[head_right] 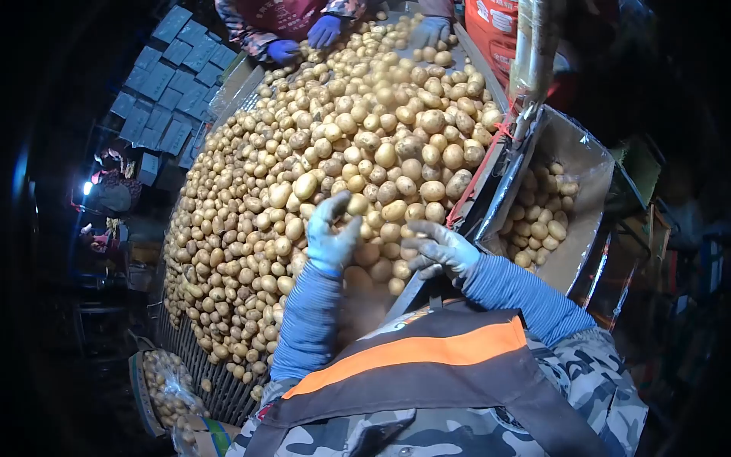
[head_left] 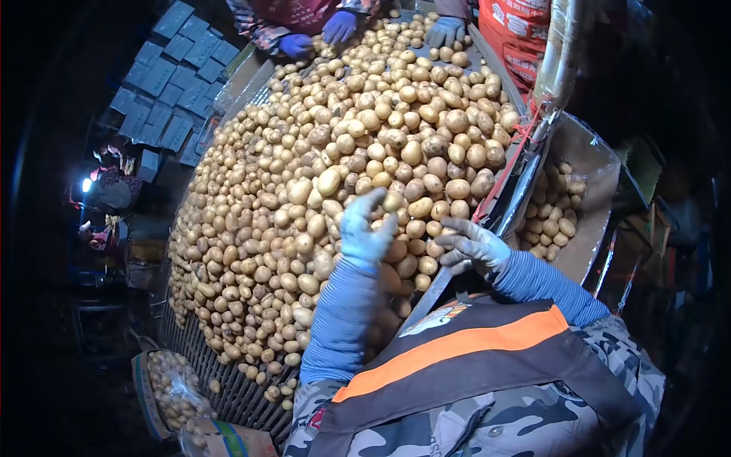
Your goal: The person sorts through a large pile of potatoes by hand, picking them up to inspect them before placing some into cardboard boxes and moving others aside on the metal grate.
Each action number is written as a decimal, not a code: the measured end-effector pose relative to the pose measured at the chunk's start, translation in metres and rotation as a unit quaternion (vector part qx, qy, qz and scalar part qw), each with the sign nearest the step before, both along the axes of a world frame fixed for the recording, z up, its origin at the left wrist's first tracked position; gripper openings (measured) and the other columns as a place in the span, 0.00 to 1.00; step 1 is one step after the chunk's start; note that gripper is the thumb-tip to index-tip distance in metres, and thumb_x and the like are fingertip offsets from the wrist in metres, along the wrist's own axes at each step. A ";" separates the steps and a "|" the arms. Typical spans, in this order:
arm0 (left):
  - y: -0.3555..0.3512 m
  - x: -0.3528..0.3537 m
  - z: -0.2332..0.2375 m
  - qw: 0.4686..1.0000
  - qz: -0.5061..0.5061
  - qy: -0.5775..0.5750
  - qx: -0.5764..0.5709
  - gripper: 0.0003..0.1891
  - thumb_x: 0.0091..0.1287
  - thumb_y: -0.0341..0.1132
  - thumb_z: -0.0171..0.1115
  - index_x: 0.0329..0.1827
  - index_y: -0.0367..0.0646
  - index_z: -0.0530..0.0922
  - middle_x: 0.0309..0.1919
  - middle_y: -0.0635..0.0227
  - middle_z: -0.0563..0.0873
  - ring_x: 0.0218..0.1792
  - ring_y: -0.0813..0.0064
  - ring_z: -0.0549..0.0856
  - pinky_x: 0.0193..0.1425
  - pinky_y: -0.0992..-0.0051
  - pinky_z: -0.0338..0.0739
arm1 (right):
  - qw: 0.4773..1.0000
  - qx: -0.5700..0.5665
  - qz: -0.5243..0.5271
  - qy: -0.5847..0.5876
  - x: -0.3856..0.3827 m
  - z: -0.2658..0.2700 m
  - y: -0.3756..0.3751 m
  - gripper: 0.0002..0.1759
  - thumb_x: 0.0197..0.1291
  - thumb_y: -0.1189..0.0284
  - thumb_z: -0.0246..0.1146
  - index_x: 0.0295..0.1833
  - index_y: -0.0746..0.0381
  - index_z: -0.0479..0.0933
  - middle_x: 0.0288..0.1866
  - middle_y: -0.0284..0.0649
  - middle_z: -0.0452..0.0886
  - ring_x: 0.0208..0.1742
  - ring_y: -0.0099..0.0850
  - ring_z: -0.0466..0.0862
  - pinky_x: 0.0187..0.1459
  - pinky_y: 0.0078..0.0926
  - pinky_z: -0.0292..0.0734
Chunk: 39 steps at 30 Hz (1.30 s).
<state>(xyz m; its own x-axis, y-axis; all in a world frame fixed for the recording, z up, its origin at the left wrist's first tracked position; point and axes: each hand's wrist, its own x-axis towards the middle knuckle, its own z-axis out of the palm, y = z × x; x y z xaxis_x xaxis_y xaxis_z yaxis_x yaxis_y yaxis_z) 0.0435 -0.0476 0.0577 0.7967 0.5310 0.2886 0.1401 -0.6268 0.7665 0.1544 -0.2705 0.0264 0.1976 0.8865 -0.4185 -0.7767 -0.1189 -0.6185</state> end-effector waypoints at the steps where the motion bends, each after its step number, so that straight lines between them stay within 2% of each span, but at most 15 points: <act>1: -0.015 -0.001 -0.013 0.993 -0.036 -0.070 -0.091 0.23 0.52 0.29 0.69 0.53 0.37 0.78 0.46 0.58 0.83 0.47 0.69 0.83 0.53 0.73 0.78 | 1.000 0.027 -0.011 0.005 0.001 0.002 0.004 0.46 0.55 0.59 0.69 0.74 0.55 0.52 0.67 0.43 0.66 0.48 0.29 0.81 0.44 0.26 0.82; 3: -0.045 -0.001 -0.001 0.983 -0.100 -0.053 -0.144 0.26 0.54 0.25 0.69 0.58 0.34 0.74 0.48 0.62 0.83 0.48 0.75 0.81 0.55 0.75 0.76 | 0.994 0.107 -0.018 0.026 0.006 0.004 0.011 0.49 0.55 0.64 0.70 0.76 0.51 0.48 0.68 0.44 0.66 0.51 0.32 0.82 0.42 0.25 0.84; 5: -0.056 0.001 0.001 0.970 -0.153 -0.056 -0.183 0.26 0.54 0.24 0.68 0.58 0.34 0.74 0.48 0.63 0.83 0.47 0.76 0.81 0.55 0.75 0.76 | 0.991 0.124 -0.035 0.046 0.008 0.005 0.014 0.43 0.56 0.71 0.69 0.74 0.52 0.55 0.58 0.43 0.76 0.52 0.33 0.83 0.40 0.24 0.85; 8: -0.047 0.001 0.010 0.961 -0.078 -0.055 -0.260 0.24 0.56 0.24 0.67 0.58 0.35 0.75 0.47 0.63 0.83 0.47 0.76 0.82 0.55 0.75 0.76 | 0.989 0.122 -0.057 0.061 0.014 0.001 0.009 0.37 0.55 0.72 0.70 0.69 0.55 0.62 0.51 0.41 0.81 0.49 0.32 0.84 0.39 0.22 0.85; 9: -0.031 0.002 0.002 0.972 -0.054 -0.072 -0.215 0.22 0.58 0.26 0.66 0.58 0.37 0.75 0.46 0.64 0.84 0.46 0.77 0.82 0.54 0.76 0.76 | 0.989 0.114 -0.069 0.062 0.016 0.002 0.005 0.36 0.54 0.72 0.70 0.68 0.56 0.64 0.50 0.41 0.82 0.48 0.31 0.84 0.39 0.22 0.85; 11: 0.005 0.002 -0.001 0.996 0.008 0.032 0.082 0.25 0.55 0.31 0.69 0.58 0.40 0.76 0.50 0.58 0.83 0.51 0.64 0.81 0.59 0.68 0.75 | 0.983 0.132 -0.096 0.078 0.018 0.018 -0.003 0.34 0.53 0.70 0.71 0.66 0.59 0.66 0.48 0.41 0.82 0.44 0.31 0.85 0.38 0.21 0.84; 12: 0.020 0.000 -0.016 0.984 0.029 0.108 0.140 0.26 0.56 0.41 0.67 0.58 0.42 0.75 0.55 0.56 0.79 0.59 0.58 0.76 0.68 0.58 0.64 | 0.980 0.142 -0.111 0.085 0.019 0.024 -0.007 0.33 0.53 0.69 0.71 0.65 0.60 0.67 0.48 0.41 0.82 0.42 0.30 0.86 0.38 0.20 0.84; 14: 0.025 0.002 -0.031 0.886 0.066 0.316 0.332 0.27 0.60 0.52 0.61 0.60 0.49 0.75 0.61 0.58 0.75 0.65 0.60 0.70 0.72 0.48 0.50 | 0.974 0.170 -0.117 0.097 0.022 0.010 -0.020 0.38 0.49 0.53 0.72 0.62 0.63 0.70 0.41 0.40 0.83 0.32 0.29 0.85 0.32 0.24 0.82; 17: 0.031 0.010 -0.042 0.850 0.066 0.391 0.347 0.26 0.62 0.58 0.55 0.60 0.58 0.75 0.62 0.63 0.74 0.67 0.63 0.68 0.70 0.36 0.40 | 0.977 0.113 -0.142 0.116 0.016 0.000 -0.037 0.41 0.50 0.41 0.65 0.59 0.63 0.72 0.35 0.39 0.83 0.25 0.29 0.84 0.26 0.30 0.81; 21: 0.034 0.014 -0.037 0.857 0.054 0.395 0.326 0.25 0.61 0.55 0.54 0.57 0.55 0.77 0.57 0.67 0.78 0.64 0.66 0.70 0.68 0.35 0.46 | 0.986 0.077 -0.115 0.095 0.014 -0.001 -0.058 0.42 0.50 0.33 0.57 0.55 0.59 0.74 0.31 0.33 0.82 0.26 0.27 0.80 0.30 0.32 0.78; 25: 0.034 0.015 -0.040 0.847 0.053 0.394 0.354 0.19 0.60 0.55 0.55 0.48 0.58 0.81 0.53 0.72 0.80 0.62 0.70 0.72 0.66 0.38 0.48 | 0.971 0.108 -0.203 0.061 0.020 -0.011 -0.121 0.30 0.56 0.58 0.68 0.59 0.61 0.69 0.48 0.46 0.81 0.38 0.36 0.86 0.30 0.36 0.83; 27: 0.034 0.013 -0.042 0.852 0.049 0.384 0.353 0.19 0.61 0.55 0.54 0.49 0.57 0.81 0.53 0.72 0.81 0.61 0.70 0.73 0.67 0.39 0.47 | 0.939 -0.027 -0.341 -0.028 0.024 -0.032 -0.184 0.28 0.49 0.65 0.71 0.56 0.60 0.71 0.46 0.43 0.82 0.35 0.32 0.85 0.24 0.28 0.79; 28: 0.036 0.011 -0.046 0.853 0.047 0.377 0.358 0.20 0.61 0.55 0.54 0.49 0.56 0.81 0.53 0.71 0.80 0.60 0.70 0.74 0.67 0.39 0.47 | 0.888 -0.146 -0.427 -0.087 0.017 0.005 -0.205 0.25 0.49 0.70 0.67 0.55 0.59 0.72 0.44 0.42 0.81 0.35 0.30 0.84 0.23 0.26 0.77; 34: 0.043 0.008 -0.059 0.853 0.049 0.349 0.386 0.19 0.62 0.54 0.55 0.49 0.55 0.81 0.52 0.66 0.81 0.57 0.67 0.77 0.67 0.40 0.47 | 0.732 -0.085 -0.671 -0.080 -0.062 -0.006 -0.408 0.19 0.59 0.57 0.63 0.53 0.51 0.74 0.33 0.35 0.79 0.22 0.21 0.74 0.19 0.17 0.65; 39: 0.050 0.007 -0.065 0.861 0.031 0.346 0.372 0.19 0.62 0.54 0.53 0.48 0.55 0.82 0.50 0.65 0.81 0.54 0.65 0.78 0.65 0.44 0.51 | 0.738 -0.264 -0.613 0.092 -0.117 -0.053 -0.384 0.16 0.56 0.57 0.64 0.48 0.50 0.75 0.33 0.36 0.81 0.20 0.25 0.75 0.16 0.20 0.64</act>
